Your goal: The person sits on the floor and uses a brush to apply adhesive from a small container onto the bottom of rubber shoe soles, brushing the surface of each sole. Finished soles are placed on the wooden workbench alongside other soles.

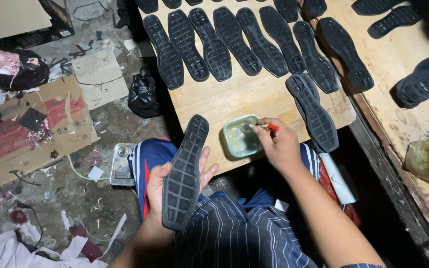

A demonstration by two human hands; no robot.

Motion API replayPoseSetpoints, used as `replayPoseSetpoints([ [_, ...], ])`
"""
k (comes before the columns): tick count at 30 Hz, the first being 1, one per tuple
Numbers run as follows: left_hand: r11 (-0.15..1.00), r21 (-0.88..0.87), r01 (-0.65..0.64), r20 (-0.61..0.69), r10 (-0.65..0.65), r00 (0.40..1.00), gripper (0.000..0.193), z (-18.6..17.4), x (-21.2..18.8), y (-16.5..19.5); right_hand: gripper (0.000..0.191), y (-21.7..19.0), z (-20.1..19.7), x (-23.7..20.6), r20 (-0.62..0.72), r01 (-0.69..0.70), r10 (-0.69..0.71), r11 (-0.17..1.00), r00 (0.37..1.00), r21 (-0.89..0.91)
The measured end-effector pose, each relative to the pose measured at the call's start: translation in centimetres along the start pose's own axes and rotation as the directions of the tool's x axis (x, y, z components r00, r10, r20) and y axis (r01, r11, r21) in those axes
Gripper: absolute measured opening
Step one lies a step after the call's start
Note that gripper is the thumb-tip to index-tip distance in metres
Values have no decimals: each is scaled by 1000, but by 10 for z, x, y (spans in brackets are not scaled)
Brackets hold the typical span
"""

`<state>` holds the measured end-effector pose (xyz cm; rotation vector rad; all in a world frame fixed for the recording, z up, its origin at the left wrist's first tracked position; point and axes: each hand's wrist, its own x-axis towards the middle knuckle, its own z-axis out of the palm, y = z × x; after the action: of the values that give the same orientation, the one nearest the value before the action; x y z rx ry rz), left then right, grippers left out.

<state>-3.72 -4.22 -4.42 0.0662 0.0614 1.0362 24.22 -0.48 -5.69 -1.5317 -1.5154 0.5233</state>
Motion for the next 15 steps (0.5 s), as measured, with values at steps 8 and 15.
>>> replayPoseSetpoints([
  [8, 991, -125, 37, 52, -30, 998, 45, 10, -3, 4, 25, -25, -29, -29, 0, -169, 176, 943, 984, 286],
  [15, 988, 26, 153, 61, -154, 986, 86, 34, -3, 6, 14, -63, -62, -42, 346, -439, 272, 613, 898, 657],
])
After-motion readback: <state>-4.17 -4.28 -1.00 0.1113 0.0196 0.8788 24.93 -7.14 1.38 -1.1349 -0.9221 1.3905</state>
